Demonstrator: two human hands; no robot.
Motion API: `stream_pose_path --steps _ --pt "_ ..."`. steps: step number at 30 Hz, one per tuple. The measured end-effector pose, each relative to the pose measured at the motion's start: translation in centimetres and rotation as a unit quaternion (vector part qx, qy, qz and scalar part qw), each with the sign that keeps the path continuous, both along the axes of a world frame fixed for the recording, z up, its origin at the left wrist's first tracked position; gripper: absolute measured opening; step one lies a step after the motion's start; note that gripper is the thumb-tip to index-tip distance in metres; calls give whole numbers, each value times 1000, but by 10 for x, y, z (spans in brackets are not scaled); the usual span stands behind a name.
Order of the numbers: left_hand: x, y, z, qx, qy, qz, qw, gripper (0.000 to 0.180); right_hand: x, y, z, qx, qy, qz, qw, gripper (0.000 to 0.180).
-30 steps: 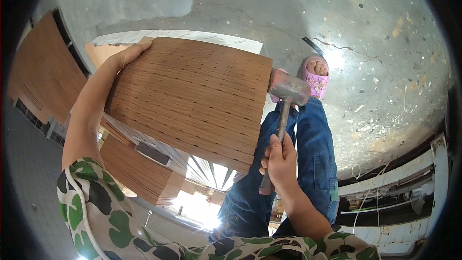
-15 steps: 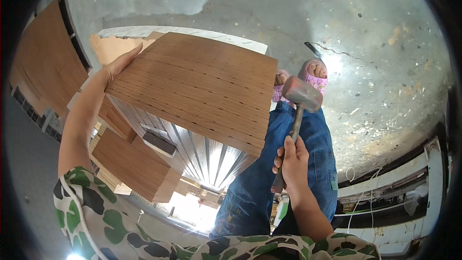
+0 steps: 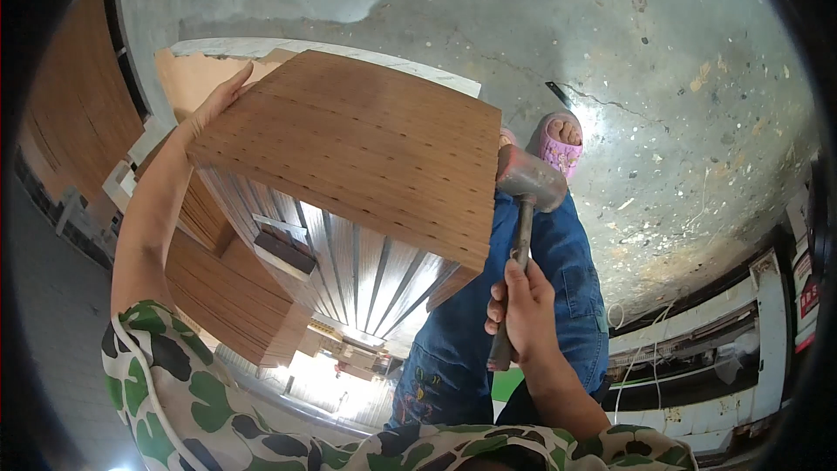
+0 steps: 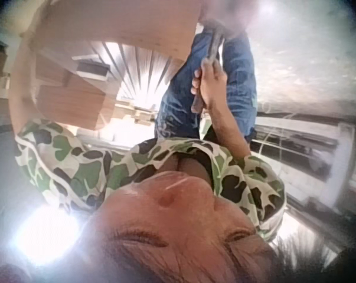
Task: The person aligns wooden panels of a furniture unit, trims excess material from the edges using a knife, and hammers the sections together with a rubber mallet.
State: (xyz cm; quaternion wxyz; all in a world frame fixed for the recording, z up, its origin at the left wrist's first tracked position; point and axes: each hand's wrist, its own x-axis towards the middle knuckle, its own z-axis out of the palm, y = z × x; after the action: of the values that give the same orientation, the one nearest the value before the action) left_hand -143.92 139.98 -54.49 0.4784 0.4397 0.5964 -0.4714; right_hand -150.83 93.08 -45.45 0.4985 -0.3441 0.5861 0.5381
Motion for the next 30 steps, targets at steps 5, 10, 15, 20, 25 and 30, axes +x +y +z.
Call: stream_pose_path --steps 5,10,15,20,25,30 --pt "-19 30 -12 5 -23 31 999 68 1 -6 9 -36 -5 -4 999 14" --pt "-29 49 -21 -42 -48 49 997 70 6 4 32 -6 19 14 1000 14" --pt "-12 11 -6 30 -22 -24 999 70 5 -5 32 -24 0 29 999 14" --pt "-15 15 -3 10 -32 -4 999 69 8 3 55 -22 1 49 999 14" --pt "-15 11 -2 24 -76 -12 997 71 12 -1 63 -27 14 38 999 14" --pt "-24 24 -11 -28 -64 24 997 68 12 5 75 -44 -5 65 997 14"
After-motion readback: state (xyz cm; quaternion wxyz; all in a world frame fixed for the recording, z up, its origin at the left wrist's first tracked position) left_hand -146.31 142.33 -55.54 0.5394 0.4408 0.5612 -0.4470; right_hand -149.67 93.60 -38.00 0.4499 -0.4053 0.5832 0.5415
